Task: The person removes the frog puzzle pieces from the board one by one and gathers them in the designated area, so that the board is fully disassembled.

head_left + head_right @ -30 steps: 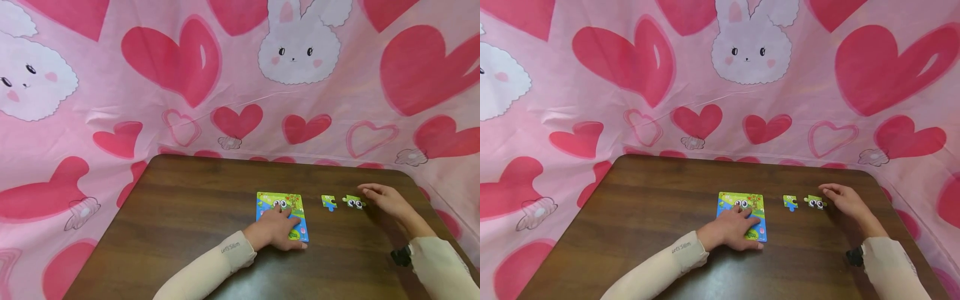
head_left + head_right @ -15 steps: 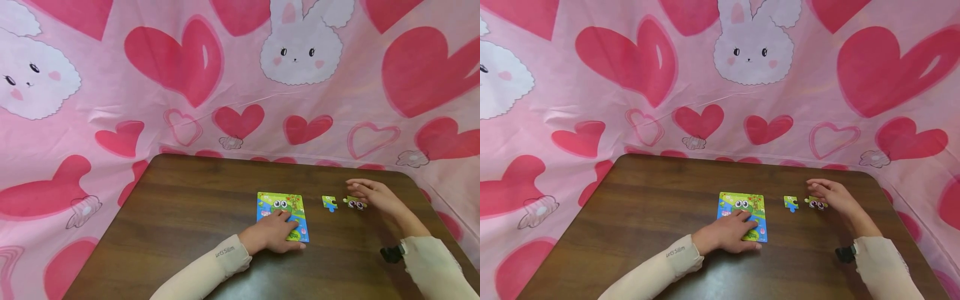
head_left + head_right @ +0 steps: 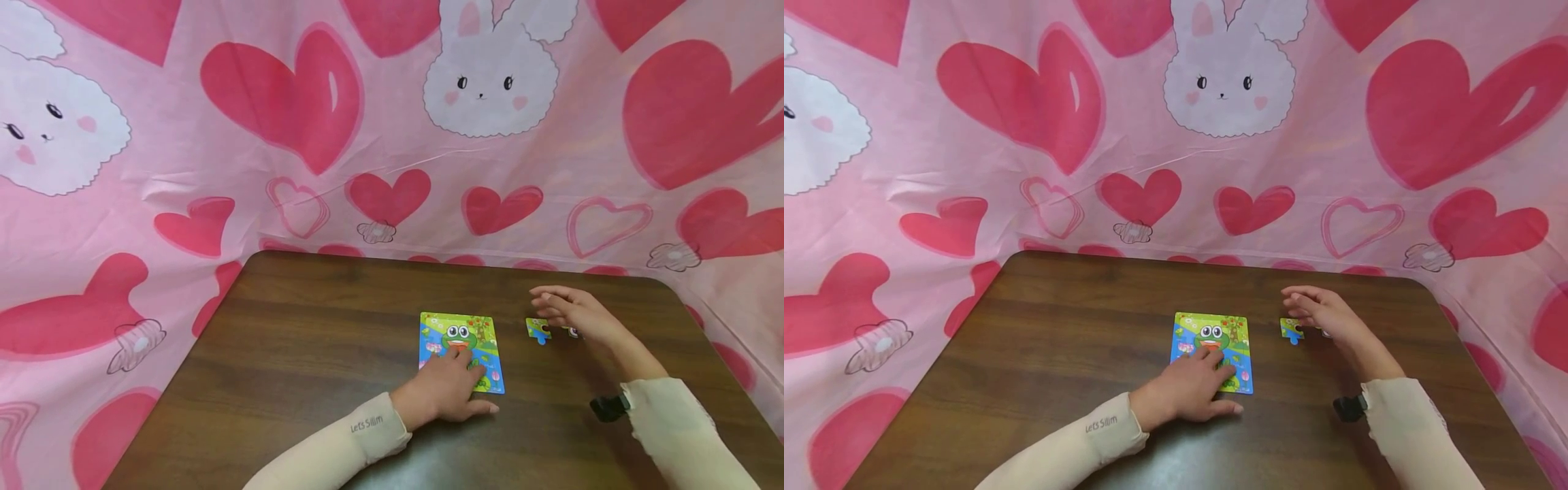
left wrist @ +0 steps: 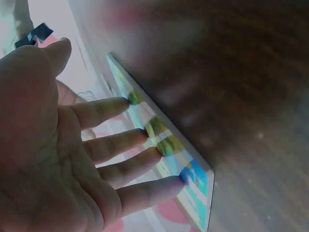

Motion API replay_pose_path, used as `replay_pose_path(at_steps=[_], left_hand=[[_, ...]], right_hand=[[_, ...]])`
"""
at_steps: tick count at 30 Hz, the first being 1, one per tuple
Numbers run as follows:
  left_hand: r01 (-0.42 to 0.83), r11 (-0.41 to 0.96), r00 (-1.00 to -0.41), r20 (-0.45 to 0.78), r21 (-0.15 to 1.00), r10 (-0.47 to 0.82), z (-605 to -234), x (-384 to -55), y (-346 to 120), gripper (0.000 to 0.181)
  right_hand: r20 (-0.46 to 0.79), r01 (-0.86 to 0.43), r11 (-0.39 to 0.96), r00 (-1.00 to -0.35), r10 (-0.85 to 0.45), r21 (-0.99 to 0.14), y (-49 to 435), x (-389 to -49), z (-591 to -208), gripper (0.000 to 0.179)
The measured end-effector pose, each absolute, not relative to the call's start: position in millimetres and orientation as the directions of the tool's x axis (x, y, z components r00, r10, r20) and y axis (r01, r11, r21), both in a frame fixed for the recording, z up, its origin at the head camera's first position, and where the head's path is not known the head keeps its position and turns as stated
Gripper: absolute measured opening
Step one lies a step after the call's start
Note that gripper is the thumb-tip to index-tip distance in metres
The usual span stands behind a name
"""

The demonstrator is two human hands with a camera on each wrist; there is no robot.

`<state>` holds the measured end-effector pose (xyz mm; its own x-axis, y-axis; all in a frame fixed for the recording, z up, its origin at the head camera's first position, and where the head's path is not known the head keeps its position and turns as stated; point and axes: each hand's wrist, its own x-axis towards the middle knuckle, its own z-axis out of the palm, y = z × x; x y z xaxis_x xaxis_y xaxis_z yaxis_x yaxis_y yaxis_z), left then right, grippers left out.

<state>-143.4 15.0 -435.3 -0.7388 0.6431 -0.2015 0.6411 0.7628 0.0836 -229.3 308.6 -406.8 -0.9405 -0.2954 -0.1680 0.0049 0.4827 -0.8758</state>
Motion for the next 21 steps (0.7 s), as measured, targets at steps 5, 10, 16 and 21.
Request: replay_pose_path(at_steps=[5,10,16,21], left_hand=[[0.632,0.770,-0.749,-0.184,0.089,0.636,-438.5,-139.2,16.5,0.071],[0.613,0.785,-0.762,-0.193,0.093,0.618,-438.5,-138.3,17.3,0.076],[0.598,0.797,-0.772,-0.210,0.083,0.600,-438.5,-136.8,17.6,0.079],[0.609,0.788,-0.761,-0.218,0.084,0.611,-438.4,-137.9,17.9,0.081]], right_hand=[[-0.194,0.033,0.470,-0.935,-0.298,-0.882,286.6,-231.6,-410.7,0.059],[-0.203,0.045,0.446,-0.928,-0.313,-0.894,264.8,-235.2,-418.2,0.055],[-0.215,0.049,0.431,-0.914,-0.344,-0.901,246.2,-239.2,-426.1,0.054],[-0.210,0.041,0.422,-0.908,-0.363,-0.906,235.3,-243.2,-430.2,0.053]])
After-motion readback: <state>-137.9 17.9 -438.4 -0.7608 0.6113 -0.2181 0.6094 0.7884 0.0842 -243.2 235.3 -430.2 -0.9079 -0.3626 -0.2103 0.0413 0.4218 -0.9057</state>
